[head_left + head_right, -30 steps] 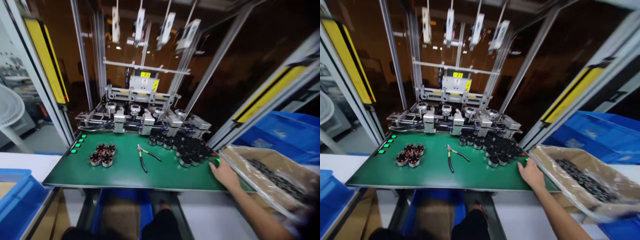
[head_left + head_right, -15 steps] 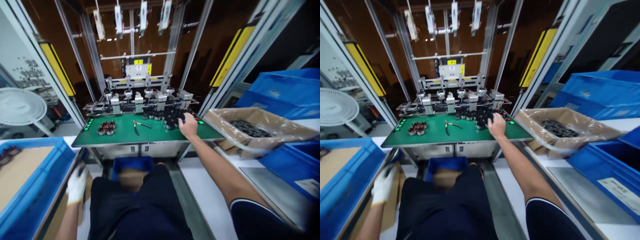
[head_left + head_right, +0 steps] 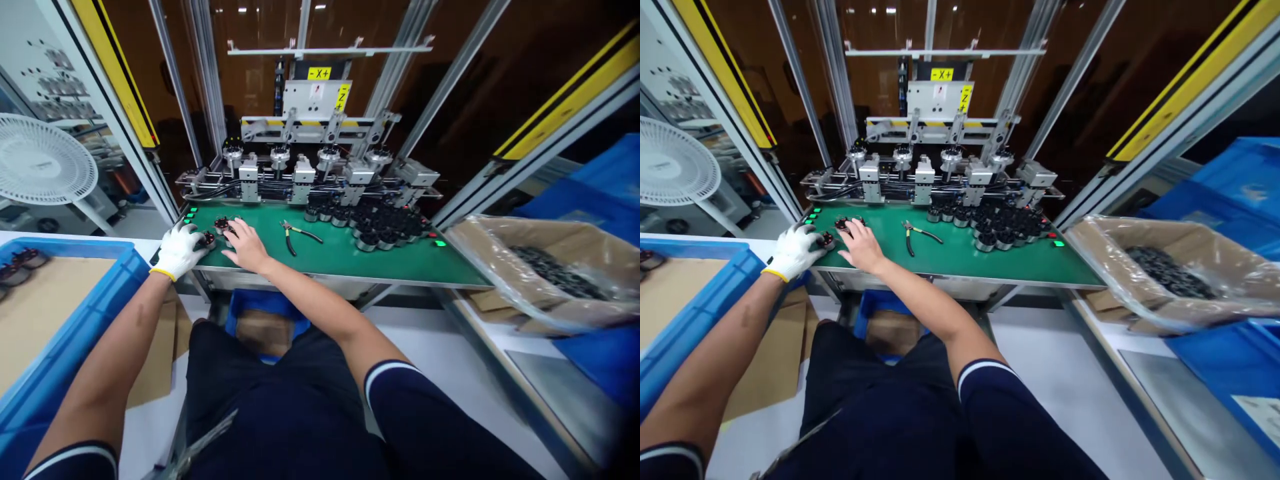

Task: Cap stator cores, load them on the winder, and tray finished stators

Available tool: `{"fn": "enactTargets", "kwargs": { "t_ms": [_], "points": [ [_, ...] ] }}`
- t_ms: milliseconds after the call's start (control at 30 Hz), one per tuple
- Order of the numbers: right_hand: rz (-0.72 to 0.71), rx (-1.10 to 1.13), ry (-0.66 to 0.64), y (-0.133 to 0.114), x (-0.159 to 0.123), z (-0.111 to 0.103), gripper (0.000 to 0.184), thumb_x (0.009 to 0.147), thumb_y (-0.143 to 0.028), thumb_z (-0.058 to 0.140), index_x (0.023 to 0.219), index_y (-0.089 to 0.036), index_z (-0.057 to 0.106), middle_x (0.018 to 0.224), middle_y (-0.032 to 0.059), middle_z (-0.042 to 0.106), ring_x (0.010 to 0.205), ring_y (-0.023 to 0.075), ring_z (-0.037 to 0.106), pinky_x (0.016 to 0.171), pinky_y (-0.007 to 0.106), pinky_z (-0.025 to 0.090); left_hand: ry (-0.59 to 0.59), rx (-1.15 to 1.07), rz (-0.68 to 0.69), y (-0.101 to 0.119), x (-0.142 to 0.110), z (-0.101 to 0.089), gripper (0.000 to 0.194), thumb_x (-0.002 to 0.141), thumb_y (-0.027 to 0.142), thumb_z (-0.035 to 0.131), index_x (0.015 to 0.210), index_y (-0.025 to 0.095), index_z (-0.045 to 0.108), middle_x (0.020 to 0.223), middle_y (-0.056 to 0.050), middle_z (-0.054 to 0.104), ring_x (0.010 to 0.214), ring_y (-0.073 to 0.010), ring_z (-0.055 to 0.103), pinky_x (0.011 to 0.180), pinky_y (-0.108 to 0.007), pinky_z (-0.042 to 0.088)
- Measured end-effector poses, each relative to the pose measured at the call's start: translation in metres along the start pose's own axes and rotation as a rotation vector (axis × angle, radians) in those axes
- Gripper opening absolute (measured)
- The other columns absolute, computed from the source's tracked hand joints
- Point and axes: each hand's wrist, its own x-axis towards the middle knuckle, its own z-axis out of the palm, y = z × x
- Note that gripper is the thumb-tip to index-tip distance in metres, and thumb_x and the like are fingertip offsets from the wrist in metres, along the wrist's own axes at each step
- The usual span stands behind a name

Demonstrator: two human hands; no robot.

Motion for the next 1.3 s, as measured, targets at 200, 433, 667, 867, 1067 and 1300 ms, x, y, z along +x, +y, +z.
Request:
{"fn": "enactTargets", "kwargs": {
  "t_ms": [200,433,667,867,1067,1300],
  "points": [
    [0.180,0.180,-0.004,-0.004,0.016,0.007,0.040,0.096,-0.008,0.063,0.135,-0.005,0.067,0.159,0.0266,0.046,0.157,0.0384,0.033,0.127,0.059,0.029,0.073,0.041,-0.004,-0.015,-0.028,-0.001,0.042,0.095,0.047,0.059,0.127,0.023,0.070,0.148,-0.015,0.057,0.143,-0.0393,0.040,0.117,-0.056,0.036],
    [0.438,0.530,-0.182,-0.038,0.012,0.018,0.019,0.099,-0.026,0.069,0.108,-0.011,0.076,0.105,0.0109,0.077,0.096,0.0187,0.075,0.095,0.031,0.059,0.106,0.039,0.054,-0.007,-0.038,-0.012,0.030,0.103,0.039,0.045,0.098,0.024,0.070,0.138,-0.009,0.064,0.142,-0.0388,0.042,0.116,-0.057,0.032],
    [0.738,0.804,-0.400,-0.057,0.047,0.028,0.023,0.107,-0.027,0.059,0.094,-0.010,0.068,0.075,-0.0010,0.069,0.057,0.0060,0.064,0.055,0.017,0.054,0.156,-0.110,-0.042,0.019,-0.048,-0.012,0.027,0.098,0.040,0.054,0.086,0.025,0.073,0.134,-0.005,0.067,0.144,-0.0364,0.045,0.118,-0.054,0.038],
    [0.768,0.819,-0.498,-0.049,0.042,0.020,0.018,0.099,-0.018,0.069,0.083,-0.010,0.065,0.063,-0.0064,0.059,0.048,0.0034,0.050,0.046,0.014,0.042,0.069,-0.086,0.004,0.016,-0.033,-0.019,0.048,0.083,0.043,0.069,0.125,0.021,0.073,0.148,-0.015,0.059,0.142,-0.0394,0.049,0.113,-0.055,0.046],
    [0.674,0.862,-0.480,-0.034,0.029,0.009,0.016,0.077,0.002,0.064,0.068,-0.011,0.068,0.048,-0.0074,0.055,0.043,0.0033,0.048,0.045,0.013,0.036,-0.190,0.074,0.190,0.005,-0.001,-0.022,0.039,0.092,0.046,0.054,0.107,0.021,0.080,0.136,-0.013,0.069,0.125,-0.0383,0.060,0.102,-0.052,0.049],
    [0.690,0.911,-0.544,0.008,-0.003,-0.038,0.015,0.069,0.003,0.070,0.074,-0.011,0.074,0.050,-0.0050,0.063,0.041,0.0063,0.054,0.044,0.014,0.041,-0.270,-0.101,0.218,-0.007,0.002,-0.026,0.039,0.090,0.052,0.056,0.102,0.025,0.081,0.137,-0.008,0.070,0.129,-0.0367,0.059,0.105,-0.049,0.048]
  ]
}}
